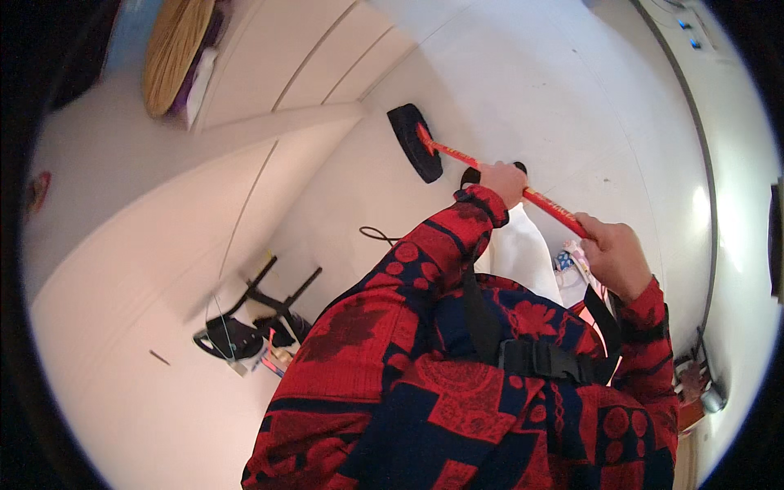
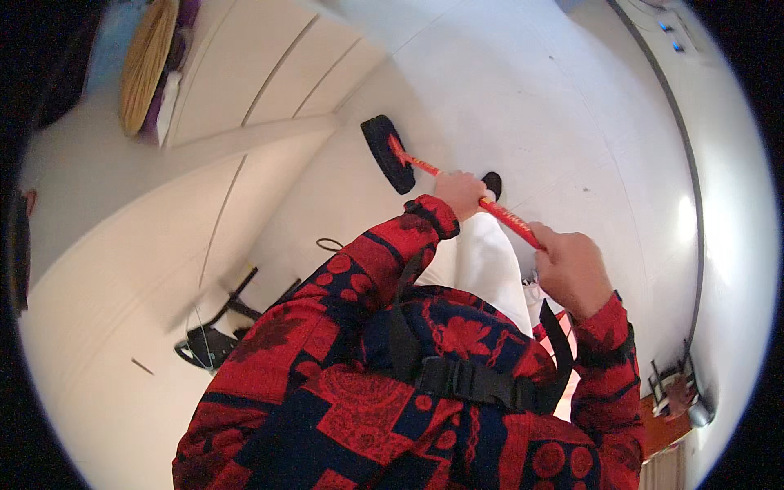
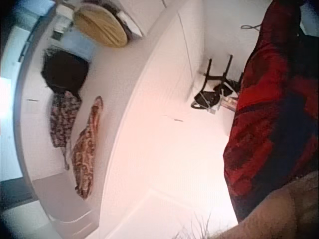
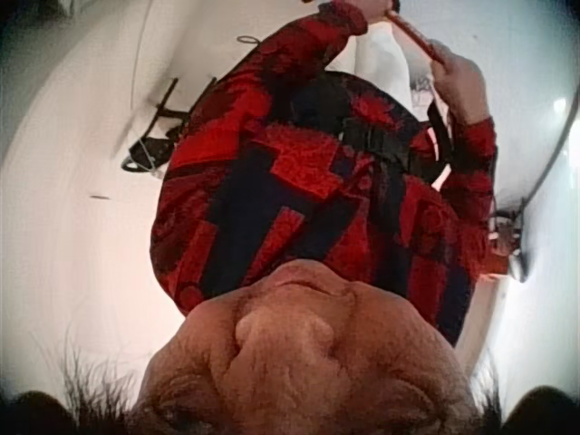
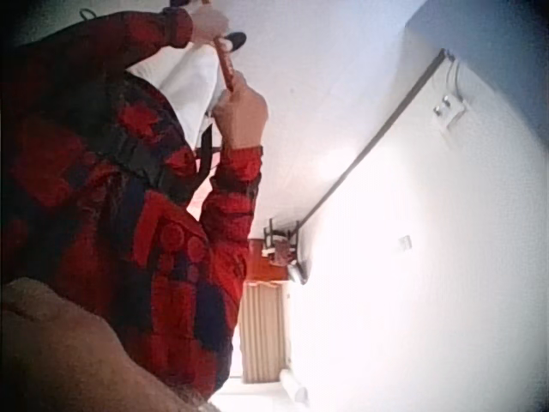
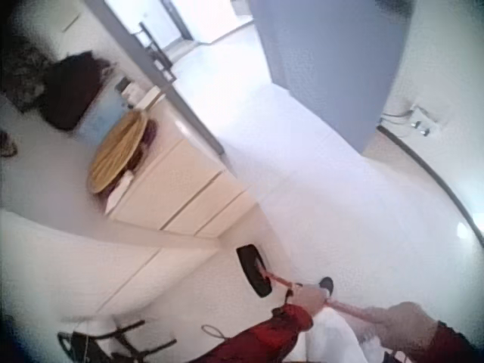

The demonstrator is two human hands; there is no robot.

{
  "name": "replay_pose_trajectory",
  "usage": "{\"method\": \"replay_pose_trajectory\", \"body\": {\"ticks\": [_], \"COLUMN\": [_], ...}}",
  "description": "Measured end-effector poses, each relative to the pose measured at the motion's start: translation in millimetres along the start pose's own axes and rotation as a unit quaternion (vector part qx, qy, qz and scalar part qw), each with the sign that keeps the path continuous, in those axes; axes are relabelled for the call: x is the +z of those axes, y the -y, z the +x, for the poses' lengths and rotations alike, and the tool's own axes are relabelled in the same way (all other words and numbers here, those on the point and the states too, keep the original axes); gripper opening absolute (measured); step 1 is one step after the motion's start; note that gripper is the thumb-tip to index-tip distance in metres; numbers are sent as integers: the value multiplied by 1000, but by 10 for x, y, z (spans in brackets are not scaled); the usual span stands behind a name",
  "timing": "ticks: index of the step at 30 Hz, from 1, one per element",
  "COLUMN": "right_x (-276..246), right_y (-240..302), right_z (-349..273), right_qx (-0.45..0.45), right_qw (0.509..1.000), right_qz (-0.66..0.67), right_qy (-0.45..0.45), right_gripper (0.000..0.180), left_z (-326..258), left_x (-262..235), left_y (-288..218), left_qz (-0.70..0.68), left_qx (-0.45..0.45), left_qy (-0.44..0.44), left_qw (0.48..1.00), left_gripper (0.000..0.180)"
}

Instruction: The person sweeps a tiled floor using a red-handled broom, moving systematically around furniture and appliances. The person navigates around a chair, bed, and refrigerator while sweeping different sections of the room.

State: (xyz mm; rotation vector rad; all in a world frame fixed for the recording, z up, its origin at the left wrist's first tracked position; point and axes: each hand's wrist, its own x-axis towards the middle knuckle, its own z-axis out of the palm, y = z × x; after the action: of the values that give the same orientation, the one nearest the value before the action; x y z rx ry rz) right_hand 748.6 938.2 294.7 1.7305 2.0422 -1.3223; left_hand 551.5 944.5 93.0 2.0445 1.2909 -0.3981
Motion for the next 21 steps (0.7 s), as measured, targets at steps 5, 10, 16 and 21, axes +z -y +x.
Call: {"method": "replay_pose_trajectory", "body": {"ticks": [5,10,16,21], "right_x": [-359,-468,-607,-778], "right_y": [-312,-403,-384,-492], "right_z": [-552,-1010,-1368,-1285], "right_qx": [51,115,107,92], "right_qw": [995,978,974,966], "right_qz": [-54,-122,-38,109], "right_qy": [-73,-128,-198,-216], "right_gripper": [37,38,42,40], "left_z": [458,722,726,807], "left_x": [-301,-472,-786,-987], "left_y": [-768,-1379,-1744,-1604], "left_qz": [27,1,6,23], "left_qx": [88,150,232,228], "left_qy": [-50,-65,-104,-104], "left_qw": [994,987,967,968], "left_gripper": [14,11,10,11]}}
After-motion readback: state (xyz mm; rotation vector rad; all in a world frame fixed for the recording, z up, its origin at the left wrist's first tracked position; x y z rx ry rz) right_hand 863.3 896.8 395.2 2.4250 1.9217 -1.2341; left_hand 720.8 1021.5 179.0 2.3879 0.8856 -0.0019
